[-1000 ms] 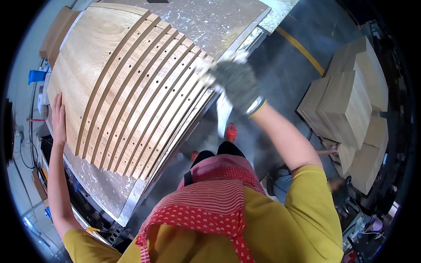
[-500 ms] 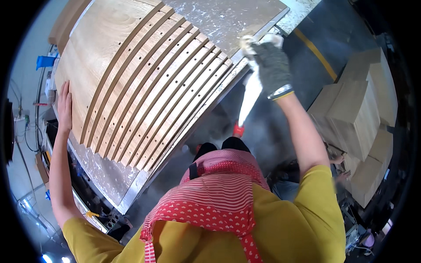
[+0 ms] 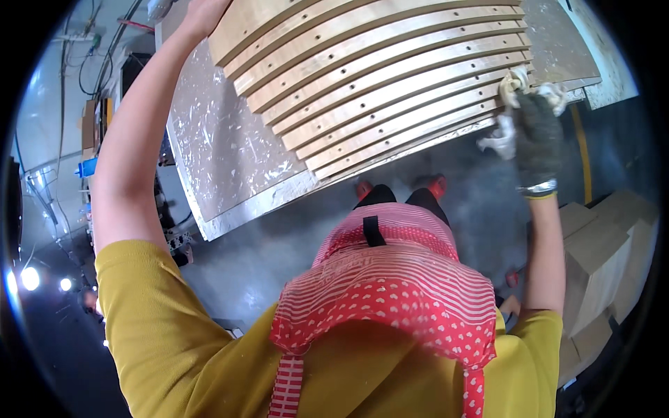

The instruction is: The person wipes a wooden slatted board with a cloth, then applies a liquid finish from a bottle using a brush. They continue to wipe the board with a cloth to spread the finish and remove excess. The person flips the board over to work on the other side, repeating the wiping and finishing process.

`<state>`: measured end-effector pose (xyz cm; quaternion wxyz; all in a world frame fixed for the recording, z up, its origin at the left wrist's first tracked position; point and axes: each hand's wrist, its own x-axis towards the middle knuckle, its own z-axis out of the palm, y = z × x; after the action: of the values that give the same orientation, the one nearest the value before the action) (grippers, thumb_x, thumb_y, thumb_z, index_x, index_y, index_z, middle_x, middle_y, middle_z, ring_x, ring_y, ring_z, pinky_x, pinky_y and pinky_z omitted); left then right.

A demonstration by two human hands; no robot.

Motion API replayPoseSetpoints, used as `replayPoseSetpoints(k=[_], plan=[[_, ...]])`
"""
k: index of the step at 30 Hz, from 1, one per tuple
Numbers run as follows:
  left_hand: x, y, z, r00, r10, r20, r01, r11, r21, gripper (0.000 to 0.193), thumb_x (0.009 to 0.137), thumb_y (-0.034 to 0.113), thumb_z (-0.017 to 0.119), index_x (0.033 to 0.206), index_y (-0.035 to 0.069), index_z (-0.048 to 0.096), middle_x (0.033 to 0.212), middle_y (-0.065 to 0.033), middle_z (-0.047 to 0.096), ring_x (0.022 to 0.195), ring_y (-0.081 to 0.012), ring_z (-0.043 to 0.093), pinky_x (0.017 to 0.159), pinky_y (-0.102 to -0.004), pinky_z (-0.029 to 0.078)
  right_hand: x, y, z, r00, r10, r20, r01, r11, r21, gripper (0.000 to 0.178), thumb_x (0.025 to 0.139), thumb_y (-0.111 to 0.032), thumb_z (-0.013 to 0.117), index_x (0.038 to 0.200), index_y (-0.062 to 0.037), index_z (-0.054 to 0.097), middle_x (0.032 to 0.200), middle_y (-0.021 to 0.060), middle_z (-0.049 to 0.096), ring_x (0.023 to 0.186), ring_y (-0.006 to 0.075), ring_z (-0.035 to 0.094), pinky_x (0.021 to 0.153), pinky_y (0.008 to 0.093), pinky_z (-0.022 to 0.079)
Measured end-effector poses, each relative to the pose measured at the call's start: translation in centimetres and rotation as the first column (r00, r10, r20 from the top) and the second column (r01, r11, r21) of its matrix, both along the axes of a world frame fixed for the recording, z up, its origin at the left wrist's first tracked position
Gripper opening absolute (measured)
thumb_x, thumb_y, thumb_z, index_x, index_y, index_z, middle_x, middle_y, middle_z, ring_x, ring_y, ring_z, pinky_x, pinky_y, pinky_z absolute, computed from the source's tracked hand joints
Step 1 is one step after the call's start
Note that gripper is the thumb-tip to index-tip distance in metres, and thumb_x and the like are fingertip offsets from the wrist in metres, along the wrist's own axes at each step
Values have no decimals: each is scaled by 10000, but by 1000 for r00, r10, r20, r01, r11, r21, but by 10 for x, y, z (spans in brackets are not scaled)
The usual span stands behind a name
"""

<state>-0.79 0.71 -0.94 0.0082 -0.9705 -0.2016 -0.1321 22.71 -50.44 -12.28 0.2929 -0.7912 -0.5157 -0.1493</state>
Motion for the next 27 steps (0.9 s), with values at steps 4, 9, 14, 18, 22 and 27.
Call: replayPoseSetpoints(k=[4,9,14,18,22,27], plan=[[0,-7,-1,999,39,5,-38,999,-37,568,972,470,365,1418,122,408,1469,-164,366,1363,-332,326,1112,-445,278,-81,27,5,1000,-1,3,1,1000,12,392,741,70,617,1106,-66,662,1053,168,640,991,348,610,881,433,477],[2,-34,12,996,91,17,-89,990,-106,586,961,501,355,1415,134,412,1475,-166,362,1367,-328,325,1108,-485,268,-175,45,8,997,71,34,-65,988,-142,465,736,-73,622,1201,-89,626,1095,157,629,1040,346,584,918,465,439],[8,-6,-6,997,58,45,-55,997,-62,589,957,501,348,1415,136,410,1465,-181,376,1366,-337,326,1110,-486,262,-273,83,19,969,230,-87,-246,913,-325,425,741,-190,643,1149,-74,616,1157,128,585,1095,320,541,916,466,406],[12,-1,-6,999,23,38,-22,999,-44,576,959,495,346,1402,135,425,1462,-185,379,1359,-344,334,1113,-480,262,-300,90,20,804,397,-442,-582,680,-446,437,691,-222,694,1097,-84,608,1028,131,601,962,324,589,841,455,455],[9,3,-13,998,57,40,-57,998,4,581,959,500,342,1403,135,424,1467,-179,375,1359,-337,338,1117,-466,263,-280,75,49,869,356,-344,-450,858,-249,371,731,-174,673,1095,-115,633,958,116,605,889,301,605,767,426,487],[10,-8,-5,996,86,24,-85,994,-62,585,963,500,337,1418,140,408,1478,-176,362,1368,-329,326,1121,-459,260,-266,85,28,958,265,-112,-279,952,-125,464,722,-229,696,1163,-119,605,1057,117,601,950,315,573,831,457,452]])
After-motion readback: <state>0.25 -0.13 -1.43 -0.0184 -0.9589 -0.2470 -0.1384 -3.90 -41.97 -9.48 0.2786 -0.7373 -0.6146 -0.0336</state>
